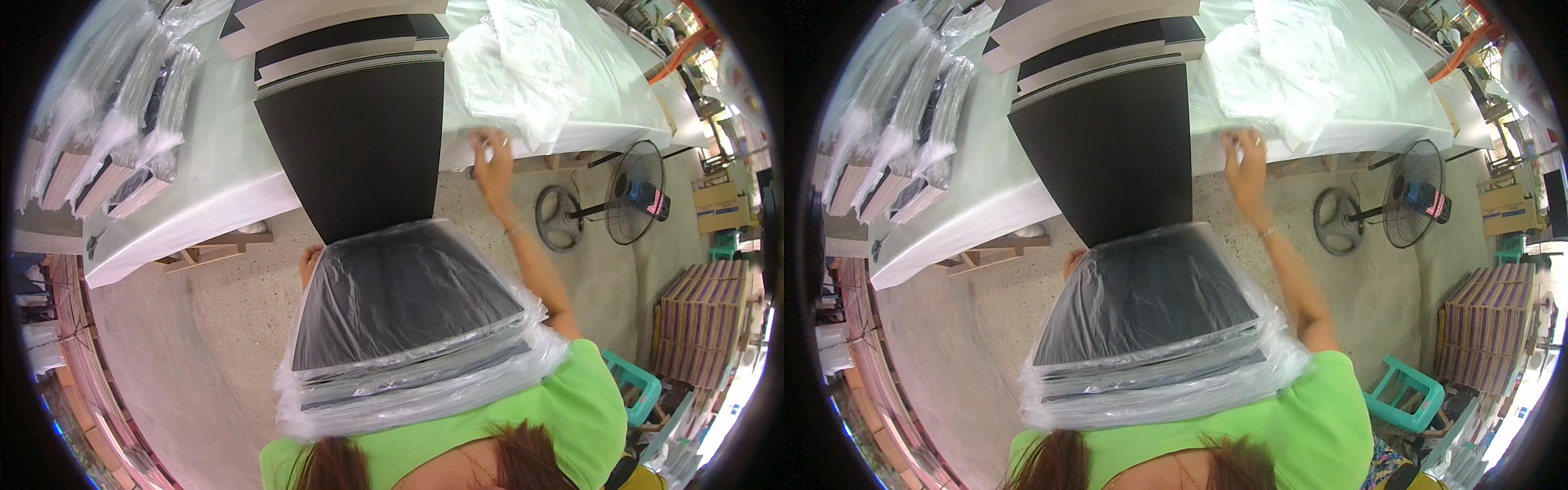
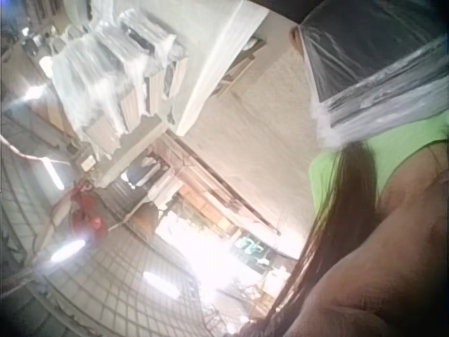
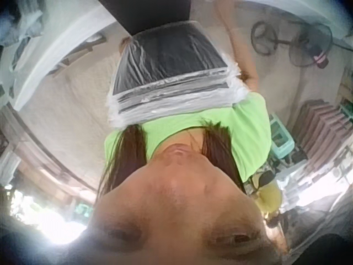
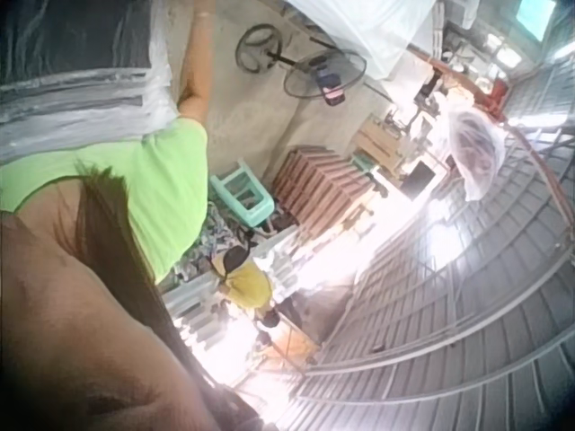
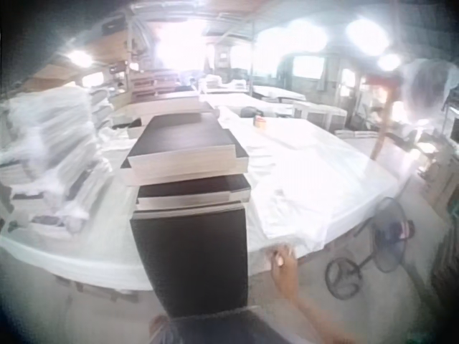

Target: The person places black books into individual plastic bags and stacks them on a white table.

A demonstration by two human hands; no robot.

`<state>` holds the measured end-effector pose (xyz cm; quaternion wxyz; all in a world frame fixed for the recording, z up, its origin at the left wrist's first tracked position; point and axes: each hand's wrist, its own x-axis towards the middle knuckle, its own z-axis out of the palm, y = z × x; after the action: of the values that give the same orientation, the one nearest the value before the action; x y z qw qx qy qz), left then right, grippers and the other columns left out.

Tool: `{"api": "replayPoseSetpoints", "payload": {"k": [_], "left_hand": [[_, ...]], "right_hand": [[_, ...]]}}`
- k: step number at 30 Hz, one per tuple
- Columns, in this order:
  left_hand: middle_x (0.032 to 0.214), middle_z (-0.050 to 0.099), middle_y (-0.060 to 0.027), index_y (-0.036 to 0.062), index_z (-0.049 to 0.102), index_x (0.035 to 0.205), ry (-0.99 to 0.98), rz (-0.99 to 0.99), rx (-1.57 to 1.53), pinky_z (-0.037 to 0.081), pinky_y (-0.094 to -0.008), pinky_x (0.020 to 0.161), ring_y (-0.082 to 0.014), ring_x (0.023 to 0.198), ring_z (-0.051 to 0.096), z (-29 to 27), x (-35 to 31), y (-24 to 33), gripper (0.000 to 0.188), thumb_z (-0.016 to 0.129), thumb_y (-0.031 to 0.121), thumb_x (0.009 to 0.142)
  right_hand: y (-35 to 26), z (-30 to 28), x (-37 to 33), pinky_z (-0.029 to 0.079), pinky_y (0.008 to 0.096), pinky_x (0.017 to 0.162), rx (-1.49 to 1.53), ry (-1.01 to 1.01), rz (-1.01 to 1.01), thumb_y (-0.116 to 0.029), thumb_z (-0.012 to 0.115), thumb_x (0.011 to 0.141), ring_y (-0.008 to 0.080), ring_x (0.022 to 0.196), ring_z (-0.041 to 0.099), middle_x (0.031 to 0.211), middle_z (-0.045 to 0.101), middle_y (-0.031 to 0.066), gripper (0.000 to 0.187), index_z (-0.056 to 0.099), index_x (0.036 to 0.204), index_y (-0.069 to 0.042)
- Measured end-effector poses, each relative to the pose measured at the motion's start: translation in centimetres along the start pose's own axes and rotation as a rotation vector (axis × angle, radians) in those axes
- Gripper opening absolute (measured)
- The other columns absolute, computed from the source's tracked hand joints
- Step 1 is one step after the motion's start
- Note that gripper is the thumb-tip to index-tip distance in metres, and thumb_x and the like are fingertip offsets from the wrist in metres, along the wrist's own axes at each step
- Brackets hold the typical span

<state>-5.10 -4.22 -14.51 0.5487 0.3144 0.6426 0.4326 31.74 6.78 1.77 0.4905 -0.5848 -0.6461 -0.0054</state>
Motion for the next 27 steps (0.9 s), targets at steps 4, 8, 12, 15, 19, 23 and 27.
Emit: {"api": "replayPoseSetpoints", "payload": {"k": [4, 8, 12, 15, 19, 23, 27], "left_hand": [[0.081, 0.057, -0.0038, 0.004, 0.057, 0.101, 0.055, -0.033, 0.159, 0.045, -0.0261, 0.067, -0.0128, 0.072, 0.053, -0.9, -0.9, -0.7, 0.019, 0.051, 0.013, 0.085], [0.082, 0.057, -0.0034, 0.0045, 0.056, 0.102, 0.057, -0.054, 0.142, 0.045, -0.0262, 0.068, -0.0127, 0.072, 0.053, -1.9, -0.7, -2.4, 0.02, 0.051, 0.014, 0.085], [0.083, 0.056, -0.003, 0.005, 0.056, 0.103, 0.071, -0.077, 0.112, 0.045, -0.0263, 0.069, -0.0126, 0.073, 0.053, -2.8, -0.9, -3.9, 0.02, 0.052, 0.014, 0.085], [0.084, 0.056, -0.0027, 0.0054, 0.056, 0.103, 0.081, -0.094, 0.089, 0.044, -0.0264, 0.07, -0.0126, 0.074, 0.052, -3.6, -0.7, -4.9, 0.021, 0.052, 0.014, 0.085], [0.085, 0.056, -0.0022, 0.0059, 0.055, 0.104, 0.113, -0.124, 0.045, 0.044, -0.0264, 0.07, -0.0125, 0.075, 0.052, -5.0, -0.9, -6.6, 0.021, 0.053, 0.015, 0.085], [0.086, 0.055, -0.0018, 0.0064, 0.055, 0.105, 0.149, -0.139, -0.038, 0.044, -0.0265, 0.071, -0.0124, 0.075, 0.052, -6.6, -0.6, -8.3, 0.022, 0.053, 0.015, 0.085], [0.087, 0.055, -0.0014, 0.0069, 0.055, 0.106, 0.238, -0.109, -0.244, 0.044, -0.0266, 0.072, -0.0124, 0.076, 0.052, -8.9, -0.5, -9.1, 0.023, 0.054, 0.016, 0.085]], "right_hand": [[1.7, -0.3, 8.9, 0.038, 0.0398, 0.068, -0.143, 0.023, -0.113, -0.019, 0.059, 0.083, 0.028, 0.077, 0.049, 0.081, 0.056, 0.0106, 0.012, 0.064, 0.085, -0.009], [5.0, 2.0, 12.1, 0.043, 0.0434, 0.071, -0.418, -0.038, -0.02, -0.03, 0.063, 0.079, 0.0321, 0.087, 0.055, 0.084, 0.06, 0.0132, 0.024, 0.065, 0.085, -0.007], [8.9, 2.5, 13.9, 0.045, 0.0385, 0.072, -0.319, -0.253, 0.243, -0.031, 0.063, 0.079, 0.0307, 0.081, 0.061, 0.078, 0.063, 0.0161, 0.03, 0.064, 0.085, -0.002], [10.8, 1.4, 15.1, 0.045, 0.0404, 0.073, -0.197, -0.022, 0.251, -0.029, 0.058, 0.083, 0.0331, 0.08, 0.062, 0.081, 0.064, 0.0198, 0.03, 0.062, 0.084, 0.001], [8.9, 0.9, 15.4, 0.045, 0.0421, 0.077, -0.062, -0.048, 0.335, -0.034, 0.054, 0.086, 0.0338, 0.086, 0.062, 0.084, 0.064, 0.0212, 0.036, 0.062, 0.087, 0.002], [8.6, 3.1, 14.1, 0.045, 0.0413, 0.082, -0.447, -0.129, 0.087, -0.042, 0.056, 0.083, 0.035, 0.093, 0.06, 0.091, 0.064, 0.0209, 0.044, 0.061, 0.092, 0.001], [8.5, 2.5, 17.0, 0.045, 0.0396, 0.083, -0.291, -0.536, 0.224, -0.039, 0.06, 0.082, 0.0314, 0.1, 0.058, 0.097, 0.064, 0.0177, 0.046, 0.062, 0.094, 0.005]]}}
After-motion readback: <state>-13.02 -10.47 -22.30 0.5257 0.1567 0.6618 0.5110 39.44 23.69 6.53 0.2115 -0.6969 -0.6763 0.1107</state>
